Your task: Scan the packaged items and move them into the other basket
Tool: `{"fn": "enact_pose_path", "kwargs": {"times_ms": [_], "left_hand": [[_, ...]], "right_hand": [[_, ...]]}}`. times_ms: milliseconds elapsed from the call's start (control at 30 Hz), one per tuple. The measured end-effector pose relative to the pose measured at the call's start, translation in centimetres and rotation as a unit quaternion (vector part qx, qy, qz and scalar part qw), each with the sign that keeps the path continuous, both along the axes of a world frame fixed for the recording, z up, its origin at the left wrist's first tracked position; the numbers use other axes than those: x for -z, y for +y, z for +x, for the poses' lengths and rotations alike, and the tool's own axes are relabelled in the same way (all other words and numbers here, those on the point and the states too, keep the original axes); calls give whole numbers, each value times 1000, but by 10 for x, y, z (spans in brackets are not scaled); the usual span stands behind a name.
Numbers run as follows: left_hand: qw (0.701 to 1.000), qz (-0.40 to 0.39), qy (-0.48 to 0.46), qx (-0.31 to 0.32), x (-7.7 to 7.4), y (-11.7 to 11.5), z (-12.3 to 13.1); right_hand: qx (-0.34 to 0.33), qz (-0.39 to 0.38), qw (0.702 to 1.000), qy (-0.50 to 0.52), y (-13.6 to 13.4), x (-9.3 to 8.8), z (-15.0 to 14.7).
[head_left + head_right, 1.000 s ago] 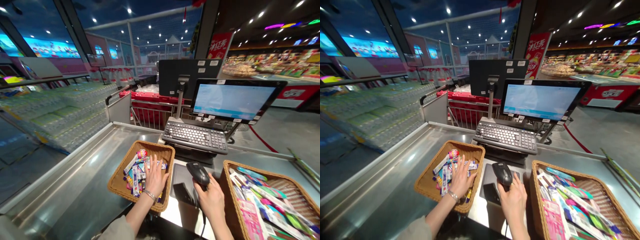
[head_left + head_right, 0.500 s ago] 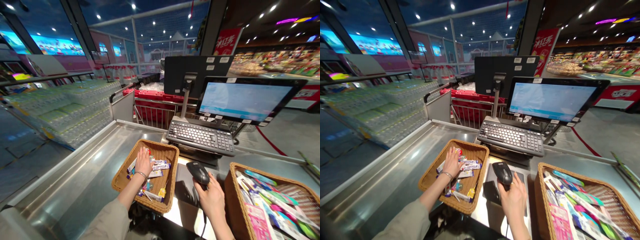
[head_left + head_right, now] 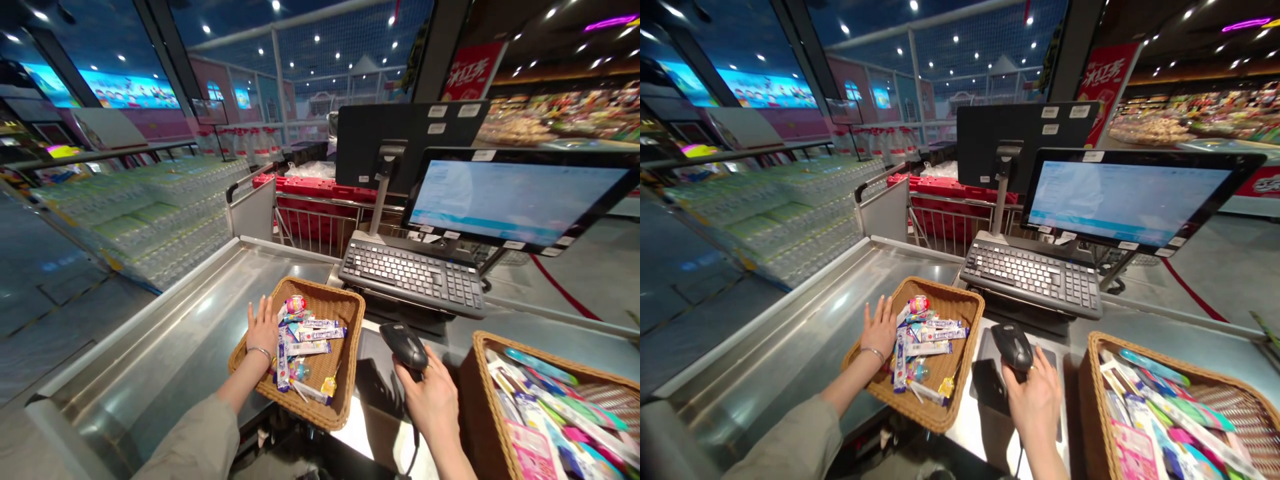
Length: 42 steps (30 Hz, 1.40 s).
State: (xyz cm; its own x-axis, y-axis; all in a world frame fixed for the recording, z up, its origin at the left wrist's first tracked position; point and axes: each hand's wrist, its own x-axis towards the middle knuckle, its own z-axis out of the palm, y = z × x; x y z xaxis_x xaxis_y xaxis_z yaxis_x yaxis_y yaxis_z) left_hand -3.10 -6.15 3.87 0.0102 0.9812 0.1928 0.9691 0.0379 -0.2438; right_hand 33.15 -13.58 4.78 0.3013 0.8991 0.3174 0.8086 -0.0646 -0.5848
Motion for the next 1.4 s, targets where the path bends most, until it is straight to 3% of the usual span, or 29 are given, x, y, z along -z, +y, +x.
{"fn": "enact_pose_path", "kwargs": {"times_ms": [267, 567, 1200, 1400], "left_hand": [[999, 8, 43, 21, 10, 5, -9], [995, 3, 65, 69, 19, 25, -9], [993, 0, -2, 119, -1, 18, -18], [991, -2, 33, 133, -9, 13, -19]], "right_hand": [[-23, 9, 1000, 4, 5, -4, -7], [-14, 21, 1000, -9, 4, 7, 4], [-24, 27, 999, -3, 1, 3, 5], [-35, 39, 999, 2, -1, 1, 4]]}}
